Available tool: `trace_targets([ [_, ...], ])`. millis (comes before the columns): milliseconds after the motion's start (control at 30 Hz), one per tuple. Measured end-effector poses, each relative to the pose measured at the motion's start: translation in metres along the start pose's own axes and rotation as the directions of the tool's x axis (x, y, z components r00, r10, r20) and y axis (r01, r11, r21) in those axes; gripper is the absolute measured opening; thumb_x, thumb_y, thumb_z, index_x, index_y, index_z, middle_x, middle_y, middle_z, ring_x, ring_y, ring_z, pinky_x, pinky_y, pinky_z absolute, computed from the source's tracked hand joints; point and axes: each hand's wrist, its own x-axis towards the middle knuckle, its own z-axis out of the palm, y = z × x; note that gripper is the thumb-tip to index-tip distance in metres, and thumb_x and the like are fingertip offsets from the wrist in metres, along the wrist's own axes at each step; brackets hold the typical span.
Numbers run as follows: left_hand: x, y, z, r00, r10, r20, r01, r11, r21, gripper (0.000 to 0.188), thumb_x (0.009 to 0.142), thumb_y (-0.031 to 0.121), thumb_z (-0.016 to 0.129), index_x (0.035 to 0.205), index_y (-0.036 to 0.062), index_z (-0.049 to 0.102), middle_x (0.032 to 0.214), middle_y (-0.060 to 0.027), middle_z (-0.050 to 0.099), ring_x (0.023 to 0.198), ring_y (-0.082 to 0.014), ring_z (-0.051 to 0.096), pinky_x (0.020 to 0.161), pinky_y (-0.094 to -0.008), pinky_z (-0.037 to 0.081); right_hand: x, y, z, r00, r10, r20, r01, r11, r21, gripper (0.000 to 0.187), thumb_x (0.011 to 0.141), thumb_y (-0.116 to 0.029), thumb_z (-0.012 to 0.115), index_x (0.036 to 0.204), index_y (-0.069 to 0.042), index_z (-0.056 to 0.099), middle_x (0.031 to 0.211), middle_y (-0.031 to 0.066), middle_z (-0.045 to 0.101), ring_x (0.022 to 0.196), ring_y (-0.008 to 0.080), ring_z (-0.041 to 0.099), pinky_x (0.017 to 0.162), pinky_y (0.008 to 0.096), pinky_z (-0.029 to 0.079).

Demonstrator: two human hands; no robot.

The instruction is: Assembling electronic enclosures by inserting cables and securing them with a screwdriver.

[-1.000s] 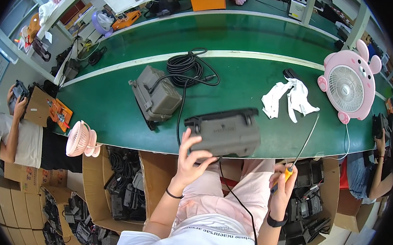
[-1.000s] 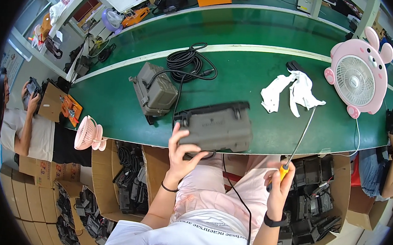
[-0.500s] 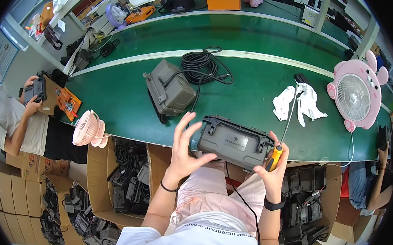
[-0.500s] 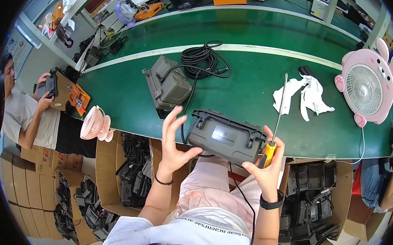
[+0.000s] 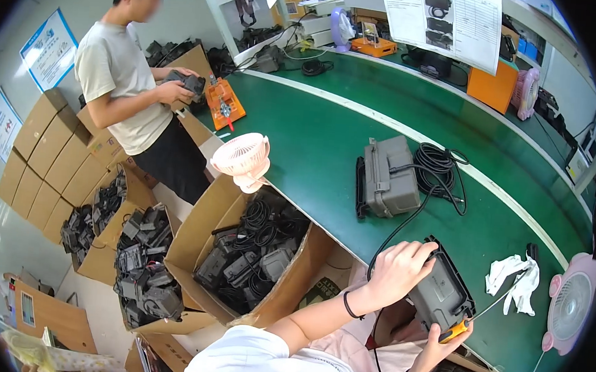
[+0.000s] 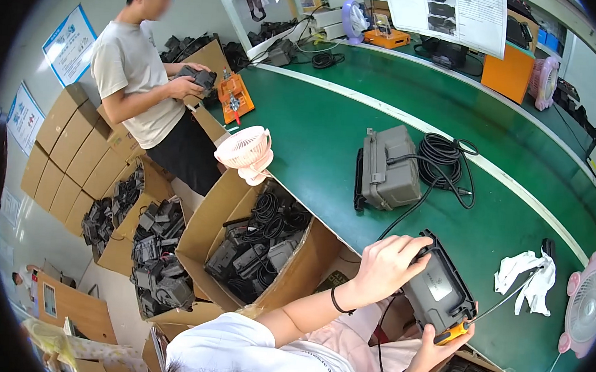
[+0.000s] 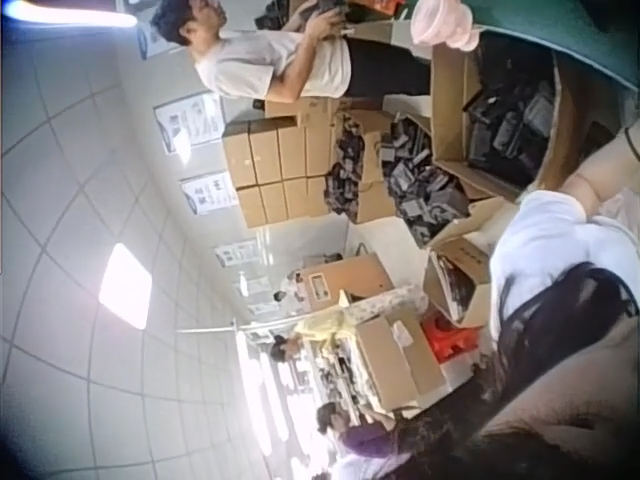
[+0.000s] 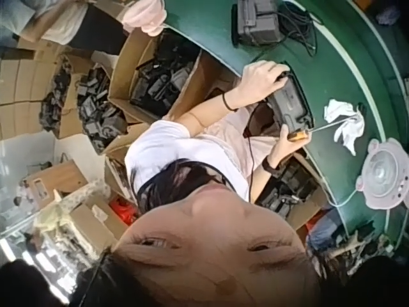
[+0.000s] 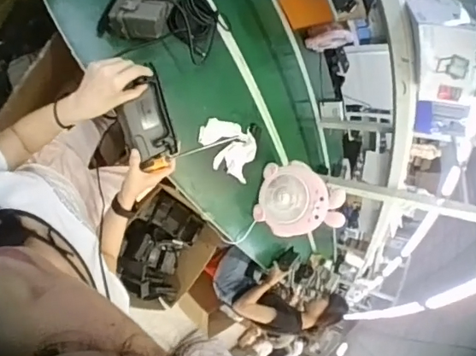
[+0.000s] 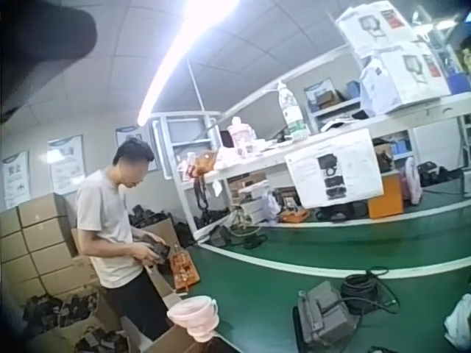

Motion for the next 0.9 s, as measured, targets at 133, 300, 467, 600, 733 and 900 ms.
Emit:
trace_targets([
  [133,-0.001,0.000,0.004,0.999,-0.038,-0.001,0.038,0.998,-0.056,0.029,0.080,0.017,0.074,0.107,0.0130,0.066,0.077,-0.0032,0.064,0.067,-0.0210,0.065,0.058,-0.0324,0.054,0.001,-0.009,0.007,0.999,0.030,-0.016,-0.029,0.999,0.027,0.082,0.079,-0.005,0.071,0.149,-0.005,0.028,0.144,0.0110,0.038,0.130,0.0235,0.038,0.113,0.0339,0.026],
  [300,-0.001,0.002,-0.007,0.999,-0.044,-0.020,0.042,0.998,-0.050,0.025,0.081,0.017,0.075,0.104,0.0139,0.067,0.075,-0.0027,0.066,0.068,-0.0201,0.066,0.058,-0.0326,0.055,0.004,-0.001,0.000,1.000,0.018,0.025,-0.019,0.999,0.035,0.084,0.078,-0.004,0.071,0.150,-0.005,0.027,0.144,0.0116,0.038,0.129,0.0238,0.038,0.112,0.0338,0.027],
  [467,-0.003,0.002,-0.018,0.997,-0.080,-0.002,0.080,0.996,-0.026,0.025,0.077,0.020,0.079,0.098,0.0137,0.069,0.077,0.0012,0.067,0.070,-0.0164,0.064,0.061,-0.0295,0.054,0.005,-0.003,0.001,0.999,0.022,0.032,-0.023,0.999,0.029,0.086,0.077,-0.002,0.072,0.150,-0.005,0.027,0.143,0.0120,0.038,0.130,0.0236,0.039,0.112,0.0335,0.027],
  [600,0.017,0.012,-0.021,0.991,0.133,-0.005,-0.132,0.984,-0.121,0.024,0.078,0.019,0.078,0.099,0.0107,0.069,0.100,-0.0033,0.066,0.090,-0.0221,0.064,0.073,-0.0322,0.054,0.008,0.000,0.002,0.999,0.019,0.048,-0.025,0.994,0.107,0.089,0.076,-0.005,0.076,0.150,-0.004,0.026,0.144,0.0103,0.039,0.130,0.0231,0.039,0.112,0.0332,0.028],
  [733,0.035,0.009,0.008,0.937,0.335,0.103,-0.295,0.912,-0.284,0.026,0.087,0.023,0.068,0.107,0.0067,0.065,0.113,-0.0070,0.063,0.109,-0.0284,0.059,0.100,-0.0432,0.043,0.008,0.009,0.000,0.998,0.001,0.058,-0.006,0.995,0.101,0.098,0.073,-0.016,0.083,0.150,-0.003,0.025,0.144,0.0104,0.039,0.129,0.0237,0.041,0.111,0.0342,0.031],
  [900,0.035,0.004,0.037,0.808,0.407,0.425,-0.323,0.911,-0.257,0.034,0.094,0.035,0.056,0.105,0.0066,0.070,0.104,-0.0092,0.068,0.112,-0.0283,0.059,0.110,-0.0500,0.030,0.009,0.003,-0.007,0.995,0.062,0.084,-0.072,0.990,0.125,0.114,0.061,-0.036,0.092,0.149,-0.002,0.026,0.142,0.0111,0.040,0.130,0.0250,0.041,0.112,0.0367,0.030],
])
